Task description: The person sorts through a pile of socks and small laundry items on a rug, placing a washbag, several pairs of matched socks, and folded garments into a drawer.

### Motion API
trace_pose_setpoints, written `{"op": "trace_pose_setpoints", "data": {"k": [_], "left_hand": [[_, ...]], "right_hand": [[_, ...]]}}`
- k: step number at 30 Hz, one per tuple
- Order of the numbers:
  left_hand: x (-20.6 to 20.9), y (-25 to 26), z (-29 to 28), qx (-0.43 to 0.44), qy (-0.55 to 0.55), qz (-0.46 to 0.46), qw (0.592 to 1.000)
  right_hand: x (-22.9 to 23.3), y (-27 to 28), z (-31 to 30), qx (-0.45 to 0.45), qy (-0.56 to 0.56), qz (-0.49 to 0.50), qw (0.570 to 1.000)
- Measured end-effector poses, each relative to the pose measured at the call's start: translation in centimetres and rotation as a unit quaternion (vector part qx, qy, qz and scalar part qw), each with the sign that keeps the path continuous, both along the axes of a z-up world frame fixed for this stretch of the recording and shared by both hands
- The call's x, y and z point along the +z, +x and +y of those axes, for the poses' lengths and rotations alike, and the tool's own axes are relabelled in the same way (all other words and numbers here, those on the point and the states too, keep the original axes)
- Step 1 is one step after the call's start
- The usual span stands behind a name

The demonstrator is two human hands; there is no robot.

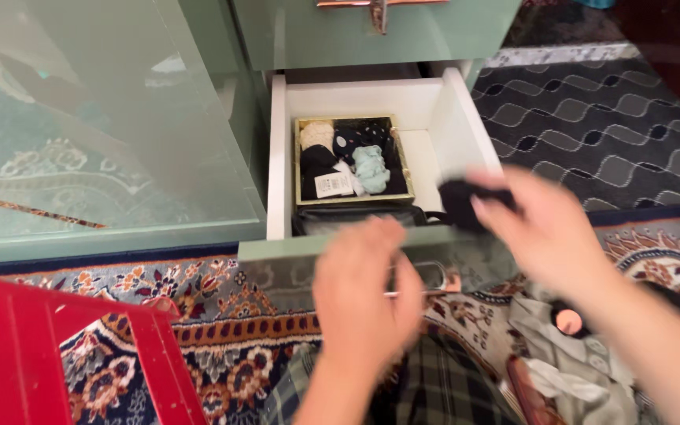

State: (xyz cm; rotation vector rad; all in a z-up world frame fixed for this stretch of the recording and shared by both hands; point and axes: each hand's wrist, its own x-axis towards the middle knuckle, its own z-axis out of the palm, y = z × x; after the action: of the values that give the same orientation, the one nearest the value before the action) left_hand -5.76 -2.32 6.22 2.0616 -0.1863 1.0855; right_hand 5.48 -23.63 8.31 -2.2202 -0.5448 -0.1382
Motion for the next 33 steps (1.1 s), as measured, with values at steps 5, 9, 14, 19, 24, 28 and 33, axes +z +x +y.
{"op": "trace_pose_setpoints", "data": {"k": [5, 9, 14, 19, 24, 28, 33], "left_hand": [[-1.3, 6.3, 2.6, 0.118, 0.137, 0.181, 0.967], [-2.8, 6.5, 1.9, 0.135, 0.128, 0.227, 0.956], [-3.3, 6.7, 1.7, 0.14, 0.092, 0.241, 0.956], [-3.3, 6.8, 1.6, 0.138, 0.07, 0.236, 0.959], [-3.3, 6.9, 1.6, 0.137, 0.069, 0.229, 0.961], [-3.8, 6.8, 1.4, 0.138, 0.062, 0.227, 0.962], [-3.6, 6.8, 1.7, 0.151, 0.085, 0.206, 0.963]], "right_hand": [[-3.1, 15.5, 7.6, 0.097, -0.243, -0.14, 0.955], [-8.9, 22.2, 11.4, 0.15, -0.314, -0.135, 0.928], [-13.6, 23.3, 12.2, 0.138, -0.372, -0.125, 0.909], [-15.3, 23.1, 11.5, 0.179, -0.39, -0.123, 0.895], [-17.1, 22.6, 13.1, 0.212, -0.433, -0.159, 0.862], [-17.4, 22.2, 12.9, 0.199, -0.511, -0.096, 0.831], [-17.2, 26.8, 10.4, 0.377, -0.354, 0.011, 0.856]]}}
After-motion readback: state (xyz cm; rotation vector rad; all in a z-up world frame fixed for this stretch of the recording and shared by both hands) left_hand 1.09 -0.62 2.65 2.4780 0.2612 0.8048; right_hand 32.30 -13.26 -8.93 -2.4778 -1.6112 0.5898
